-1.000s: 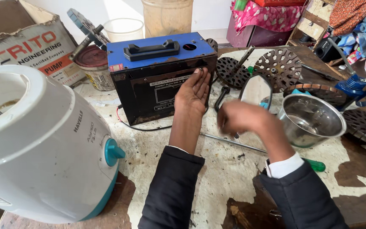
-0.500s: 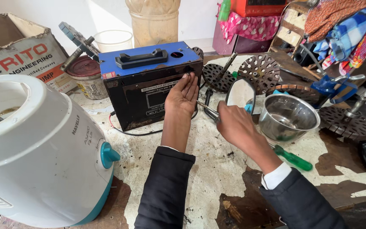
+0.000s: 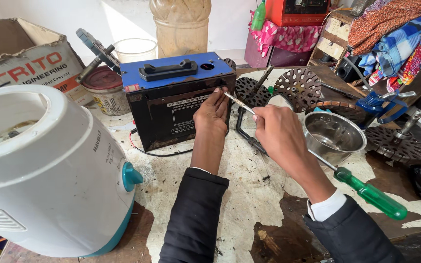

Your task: The person handles a blue portable UPS unit on a workbench, connecting wires to the rear terminals and using a screwdriver to tighten the connections. They rotate the unit to access different sides and secure the battery compartment cover.

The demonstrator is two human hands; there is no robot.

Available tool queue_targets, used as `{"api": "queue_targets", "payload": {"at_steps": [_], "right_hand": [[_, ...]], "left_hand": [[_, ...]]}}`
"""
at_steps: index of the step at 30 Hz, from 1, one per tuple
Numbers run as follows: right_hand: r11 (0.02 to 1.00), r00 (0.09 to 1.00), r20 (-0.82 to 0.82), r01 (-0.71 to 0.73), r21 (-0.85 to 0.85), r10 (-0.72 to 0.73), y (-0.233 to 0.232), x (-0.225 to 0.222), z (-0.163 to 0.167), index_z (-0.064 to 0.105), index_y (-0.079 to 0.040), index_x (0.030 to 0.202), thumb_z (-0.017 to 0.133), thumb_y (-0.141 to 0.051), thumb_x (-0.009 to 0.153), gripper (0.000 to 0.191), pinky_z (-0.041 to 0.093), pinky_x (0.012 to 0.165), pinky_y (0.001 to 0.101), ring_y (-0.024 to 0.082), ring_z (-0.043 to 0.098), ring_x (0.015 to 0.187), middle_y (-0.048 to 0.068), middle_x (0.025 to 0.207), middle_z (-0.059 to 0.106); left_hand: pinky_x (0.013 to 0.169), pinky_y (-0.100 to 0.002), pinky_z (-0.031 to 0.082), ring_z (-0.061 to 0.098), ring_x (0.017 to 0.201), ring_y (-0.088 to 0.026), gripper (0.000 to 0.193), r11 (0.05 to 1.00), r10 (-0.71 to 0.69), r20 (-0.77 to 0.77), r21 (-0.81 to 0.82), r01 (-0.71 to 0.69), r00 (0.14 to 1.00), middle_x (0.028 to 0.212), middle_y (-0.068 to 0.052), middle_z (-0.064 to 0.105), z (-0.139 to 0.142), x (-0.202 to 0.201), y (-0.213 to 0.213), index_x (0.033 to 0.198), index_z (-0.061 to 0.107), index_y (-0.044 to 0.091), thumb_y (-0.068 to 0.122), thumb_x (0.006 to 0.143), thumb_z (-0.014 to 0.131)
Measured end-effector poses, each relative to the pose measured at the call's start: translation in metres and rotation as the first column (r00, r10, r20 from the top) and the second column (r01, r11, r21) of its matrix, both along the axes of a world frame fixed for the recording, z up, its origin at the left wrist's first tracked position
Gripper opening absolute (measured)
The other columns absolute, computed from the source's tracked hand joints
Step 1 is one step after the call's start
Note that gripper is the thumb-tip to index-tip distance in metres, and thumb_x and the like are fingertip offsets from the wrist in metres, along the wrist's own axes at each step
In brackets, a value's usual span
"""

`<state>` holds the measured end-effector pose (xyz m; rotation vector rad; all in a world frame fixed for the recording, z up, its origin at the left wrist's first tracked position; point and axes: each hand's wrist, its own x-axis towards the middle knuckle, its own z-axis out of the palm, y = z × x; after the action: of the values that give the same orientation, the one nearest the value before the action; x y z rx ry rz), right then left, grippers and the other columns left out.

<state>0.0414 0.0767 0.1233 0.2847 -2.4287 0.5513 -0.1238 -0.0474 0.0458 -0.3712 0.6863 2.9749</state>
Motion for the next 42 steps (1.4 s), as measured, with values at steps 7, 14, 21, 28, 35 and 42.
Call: {"api": "queue_targets", "payload": {"at_steps": [7,14,21,28,35,42], "right_hand": [[0.999,0.999,0.024,0.048,0.024,-0.048,-0.013,-0.006,0.001,0.078,0.000,0.104,0.063,-0.006,0.092,0.020,0.055,0.071,0.0491,0.042,0.071,0.076,0.027,0.086,0.071],[0.998,0.997,0.062,0.031,0.051,-0.035,-0.019,-0.010,0.000,0.077,0.003,0.102,0.063,-0.004,0.094,0.018,0.056,0.063,0.0477,0.040,0.072,0.067,0.028,0.081,0.071],[0.985,0.998,-0.033,0.059,0.163,-0.054,-0.019,-0.017,0.001,0.068,0.006,0.116,0.067,-0.001,0.091,0.026,0.055,0.062,0.0497,0.041,0.072,0.068,0.026,0.075,0.070],[0.971,0.995,-0.040,0.097,0.217,-0.090,-0.023,-0.015,0.012,0.072,0.003,0.095,0.065,0.003,0.091,0.008,0.054,0.061,0.0505,0.039,0.070,0.065,0.022,0.079,0.070],[0.957,0.986,-0.155,0.094,0.274,-0.052,-0.030,-0.014,0.014,0.075,0.003,0.093,0.068,0.008,0.074,0.020,0.055,0.063,0.0496,0.041,0.070,0.070,0.024,0.083,0.069],[0.942,0.993,-0.042,0.114,0.316,-0.106,-0.031,-0.025,0.008,0.072,0.005,0.091,0.062,0.012,0.081,0.015,0.057,0.060,0.0453,0.035,0.073,0.066,0.023,0.074,0.071]], "left_hand": [[0.098,-0.033,0.056,0.075,0.100,-0.026,0.018,0.999,-0.043,0.010,0.020,0.043,0.999,0.103,-0.015,0.078,-0.002,-0.004,-0.005,0.100,0.071,-0.003,0.004,0.086,0.076],[0.098,-0.033,0.055,0.075,0.101,-0.026,0.017,0.999,-0.042,0.003,0.020,0.042,0.999,0.105,-0.016,0.078,0.001,-0.001,-0.007,0.101,0.070,-0.004,0.004,0.086,0.076],[0.095,-0.035,0.060,0.076,0.096,-0.028,0.019,0.999,0.004,-0.004,0.053,-0.004,1.000,0.101,-0.019,0.078,0.004,-0.002,-0.004,0.100,0.070,-0.007,0.001,0.084,0.077],[0.094,-0.035,0.061,0.077,0.094,-0.028,0.019,0.998,0.044,-0.048,0.038,-0.042,0.998,0.100,-0.019,0.078,0.001,-0.004,-0.002,0.098,0.070,-0.007,0.000,0.082,0.078],[0.094,-0.035,0.058,0.077,0.094,-0.027,0.019,0.999,0.032,-0.035,-0.009,-0.032,0.999,0.101,-0.016,0.078,0.000,-0.005,-0.007,0.098,0.071,-0.005,0.002,0.082,0.079],[0.094,-0.034,0.058,0.076,0.096,-0.026,0.020,1.000,0.007,-0.032,0.003,-0.007,0.999,0.101,-0.016,0.078,0.001,-0.001,-0.013,0.099,0.072,-0.005,0.002,0.082,0.080]]}}
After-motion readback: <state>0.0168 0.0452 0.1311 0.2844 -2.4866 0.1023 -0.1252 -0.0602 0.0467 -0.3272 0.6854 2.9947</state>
